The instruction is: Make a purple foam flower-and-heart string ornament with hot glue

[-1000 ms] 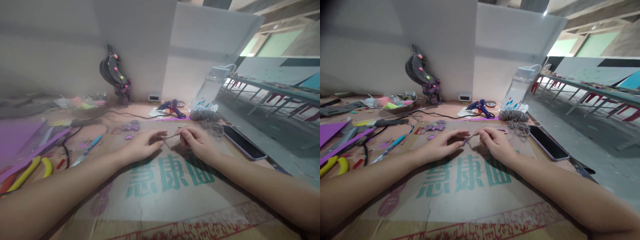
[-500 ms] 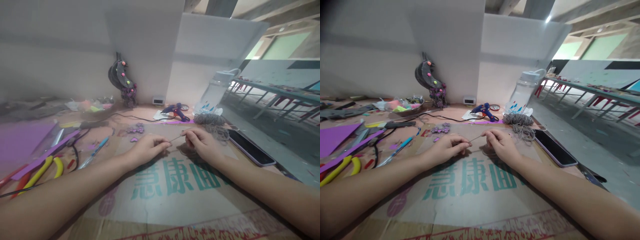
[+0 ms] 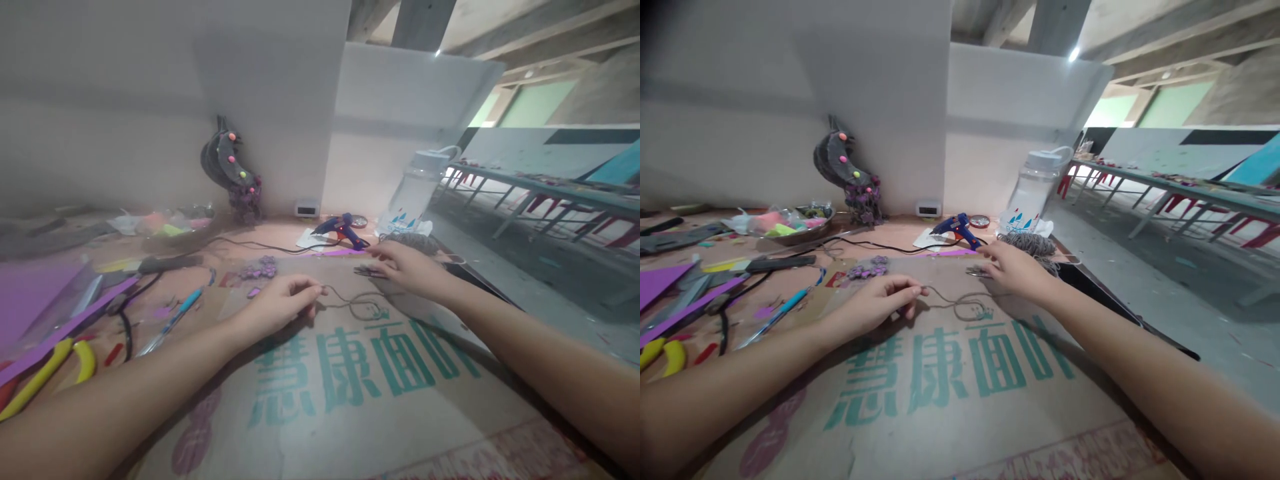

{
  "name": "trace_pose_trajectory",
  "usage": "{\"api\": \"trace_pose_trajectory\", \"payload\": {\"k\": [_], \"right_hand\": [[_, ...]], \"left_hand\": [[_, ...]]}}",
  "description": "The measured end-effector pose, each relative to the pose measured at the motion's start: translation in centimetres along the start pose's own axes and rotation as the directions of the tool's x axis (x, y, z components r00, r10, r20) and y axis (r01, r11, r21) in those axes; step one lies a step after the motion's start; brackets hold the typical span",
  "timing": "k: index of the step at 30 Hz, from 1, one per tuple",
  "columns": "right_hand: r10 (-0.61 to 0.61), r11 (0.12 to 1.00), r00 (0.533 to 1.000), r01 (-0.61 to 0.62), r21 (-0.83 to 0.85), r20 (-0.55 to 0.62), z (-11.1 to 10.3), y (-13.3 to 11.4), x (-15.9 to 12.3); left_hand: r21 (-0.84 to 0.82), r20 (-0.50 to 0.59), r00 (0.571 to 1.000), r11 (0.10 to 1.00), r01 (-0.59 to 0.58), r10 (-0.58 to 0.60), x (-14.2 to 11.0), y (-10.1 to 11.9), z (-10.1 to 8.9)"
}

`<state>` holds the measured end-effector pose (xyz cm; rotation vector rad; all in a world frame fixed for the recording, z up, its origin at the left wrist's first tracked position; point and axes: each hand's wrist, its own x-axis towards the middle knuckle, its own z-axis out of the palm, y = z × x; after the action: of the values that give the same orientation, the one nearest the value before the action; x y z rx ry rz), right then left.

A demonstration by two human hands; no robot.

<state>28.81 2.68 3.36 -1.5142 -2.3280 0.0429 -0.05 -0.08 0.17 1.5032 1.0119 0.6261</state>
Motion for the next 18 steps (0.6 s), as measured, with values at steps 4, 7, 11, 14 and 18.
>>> {"api": "trace_pose_trajectory", "payload": {"k": [4, 7, 11, 14, 18], "right_hand": [[-0.044, 0.988, 0.991, 0.062, -0.142, 0.126, 0.9, 1.4, 0.1], [-0.087, 0.964, 0.988, 0.115, -0.241, 0.124, 1.4, 1.1, -0.2], [-0.146, 0.912, 0.985, 0.170, -0.375, 0.092, 2.3, 0.7, -0.6], [-0.068, 0.905, 0.997, 0.080, -0.418, 0.044, 2.4, 0.8, -0.5], [0.138, 0.961, 0.988, -0.152, -0.229, -0.075, 0.5, -0.5, -0.2]], "left_hand": [[-0.073, 0.023, 1.000, 0.997, -0.005, 0.006, 0.3, -0.3, -0.1], [-0.203, 0.026, 1.000, 0.979, 0.009, -0.004, 0.3, -0.1, 0.1], [-0.260, 0.029, 1.000, 0.966, 0.012, -0.004, 0.2, 0.4, 0.2], [-0.260, 0.025, 0.999, 0.965, -0.018, 0.026, 0.4, 0.2, 0.2], [-0.306, 0.003, 0.998, 0.950, -0.066, 0.070, 0.8, -0.6, 0.3]]}}
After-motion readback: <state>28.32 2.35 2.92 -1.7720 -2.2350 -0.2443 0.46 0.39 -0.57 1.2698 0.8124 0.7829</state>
